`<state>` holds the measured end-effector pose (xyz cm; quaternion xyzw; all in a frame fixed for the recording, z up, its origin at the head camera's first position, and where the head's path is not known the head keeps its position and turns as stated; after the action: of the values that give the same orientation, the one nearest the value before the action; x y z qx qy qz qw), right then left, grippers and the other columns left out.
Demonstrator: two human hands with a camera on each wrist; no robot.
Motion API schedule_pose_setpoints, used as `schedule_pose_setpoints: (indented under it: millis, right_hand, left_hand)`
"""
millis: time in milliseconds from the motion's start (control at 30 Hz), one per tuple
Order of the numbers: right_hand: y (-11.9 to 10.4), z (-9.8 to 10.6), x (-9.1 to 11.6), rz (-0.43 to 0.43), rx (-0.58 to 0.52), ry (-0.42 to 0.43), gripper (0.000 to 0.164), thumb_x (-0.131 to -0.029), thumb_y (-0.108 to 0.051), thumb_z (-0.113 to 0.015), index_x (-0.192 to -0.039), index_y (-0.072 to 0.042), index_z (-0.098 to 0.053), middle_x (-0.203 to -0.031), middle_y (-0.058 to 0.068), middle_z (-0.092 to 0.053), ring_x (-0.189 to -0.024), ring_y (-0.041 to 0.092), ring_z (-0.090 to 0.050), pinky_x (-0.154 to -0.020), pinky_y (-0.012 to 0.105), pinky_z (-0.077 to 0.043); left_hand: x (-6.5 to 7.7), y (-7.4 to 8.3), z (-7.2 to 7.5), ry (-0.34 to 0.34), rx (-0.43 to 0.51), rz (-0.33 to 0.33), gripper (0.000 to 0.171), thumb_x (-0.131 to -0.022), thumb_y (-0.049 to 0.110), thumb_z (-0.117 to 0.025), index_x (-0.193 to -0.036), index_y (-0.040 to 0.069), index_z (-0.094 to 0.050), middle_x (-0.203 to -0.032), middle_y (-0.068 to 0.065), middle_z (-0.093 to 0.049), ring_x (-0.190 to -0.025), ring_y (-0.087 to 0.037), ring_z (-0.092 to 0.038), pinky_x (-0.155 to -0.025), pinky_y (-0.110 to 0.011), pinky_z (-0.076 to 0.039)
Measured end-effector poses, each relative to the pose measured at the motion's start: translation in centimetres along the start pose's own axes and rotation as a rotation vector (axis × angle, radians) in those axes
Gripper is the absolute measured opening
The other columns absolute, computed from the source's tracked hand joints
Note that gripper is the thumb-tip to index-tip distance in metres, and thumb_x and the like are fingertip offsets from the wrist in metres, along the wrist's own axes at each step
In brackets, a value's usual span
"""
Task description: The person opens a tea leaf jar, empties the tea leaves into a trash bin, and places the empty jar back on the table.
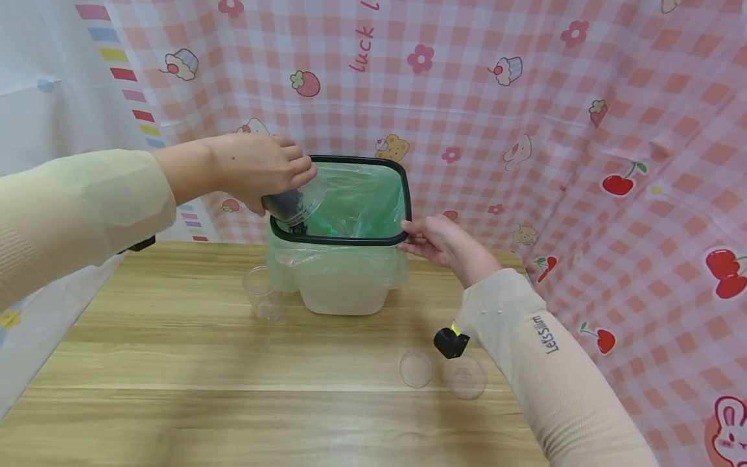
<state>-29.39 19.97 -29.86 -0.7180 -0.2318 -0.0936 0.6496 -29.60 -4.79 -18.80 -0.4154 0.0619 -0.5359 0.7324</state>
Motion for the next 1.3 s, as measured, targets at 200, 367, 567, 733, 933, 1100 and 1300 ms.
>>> schedule_pose_setpoints:
  millis: [200,367,567,733,933,1100,1300]
  right_hand:
    - [0.00,-0.01,0.02,0.000,0.003,-0.004,0.028,-0.095,-0.007,-0.048,-0.069,-0.005,-0.059,-0.066,0.004,-0.049,-0.060,0.010,-0.051,-0.070,0.025,-0.055]
    - [-0.01,-0.02,0.03,0.003,0.003,-0.008,0.028,-0.096,-0.007,-0.047,-0.070,-0.005,-0.059,-0.066,0.004,-0.049,-0.060,0.010,-0.050,-0.070,0.024,-0.055]
    - [-0.01,-0.06,0.04,0.002,0.005,-0.007,0.027,-0.096,-0.007,-0.047,-0.072,-0.004,-0.058,-0.068,0.004,-0.050,-0.060,0.010,-0.050,-0.071,0.024,-0.055]
    - [0.03,-0.10,-0.02,0.000,-0.004,-0.012,0.027,-0.096,-0.007,-0.047,-0.071,-0.004,-0.059,-0.068,0.004,-0.050,-0.060,0.010,-0.051,-0.070,0.024,-0.055]
    - [0.06,-0.07,0.00,0.001,-0.006,-0.011,0.027,-0.096,-0.007,-0.047,-0.071,-0.004,-0.059,-0.069,0.005,-0.053,-0.062,0.011,-0.055,-0.070,0.024,-0.055]
    - [0.03,-0.11,0.03,0.006,-0.006,-0.014,0.028,-0.096,-0.006,-0.047,-0.071,-0.004,-0.060,-0.068,0.004,-0.053,-0.063,0.010,-0.055,-0.070,0.024,-0.055]
    - [0.06,-0.09,0.00,0.004,-0.012,-0.011,0.027,-0.095,-0.006,-0.048,-0.071,-0.004,-0.060,-0.069,0.005,-0.053,-0.063,0.011,-0.056,-0.070,0.024,-0.055]
  left_hand:
    - [0.08,-0.07,0.00,-0.007,-0.020,-0.007,0.096,-0.071,0.054,-0.073,-0.135,-0.009,-0.038,-0.132,-0.024,-0.047,-0.117,-0.038,-0.048,-0.105,-0.044,-0.035]
    - [0.16,-0.10,0.00,0.011,-0.034,-0.014,0.095,-0.071,0.053,-0.073,-0.134,-0.009,-0.039,-0.131,-0.024,-0.048,-0.116,-0.038,-0.048,-0.103,-0.044,-0.036]
    - [0.20,-0.08,-0.01,0.014,-0.035,-0.014,0.094,-0.072,0.053,-0.073,-0.134,-0.009,-0.039,-0.131,-0.025,-0.048,-0.116,-0.038,-0.049,-0.103,-0.044,-0.036]
    - [0.07,-0.07,0.02,0.008,-0.037,-0.012,0.094,-0.072,0.052,-0.072,-0.135,-0.009,-0.038,-0.131,-0.024,-0.048,-0.116,-0.038,-0.048,-0.104,-0.044,-0.036]
    - [-0.11,-0.04,0.13,0.009,-0.047,-0.017,0.091,-0.073,0.049,-0.072,-0.135,-0.009,-0.038,-0.130,-0.024,-0.049,-0.115,-0.038,-0.049,-0.104,-0.044,-0.036]
    - [-0.17,0.12,0.18,0.012,-0.098,-0.042,0.094,-0.072,0.051,-0.073,-0.136,-0.008,-0.038,-0.129,-0.024,-0.049,-0.114,-0.037,-0.049,-0.104,-0.043,-0.036]
    - [-0.52,0.39,0.35,0.080,-0.258,-0.111,0.089,-0.073,0.049,-0.074,-0.135,-0.006,-0.040,-0.126,-0.022,-0.051,-0.112,-0.035,-0.050,-0.104,-0.042,-0.034]
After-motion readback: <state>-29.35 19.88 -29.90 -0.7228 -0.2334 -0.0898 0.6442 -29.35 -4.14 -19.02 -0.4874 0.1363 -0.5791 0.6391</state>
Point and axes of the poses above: each hand's wrist, its own x-axis away from the middle knuckle, its own z-axis out of the back of the hand, y = z × x, the point moved 4 cm from there along -x, towards the middle knuckle
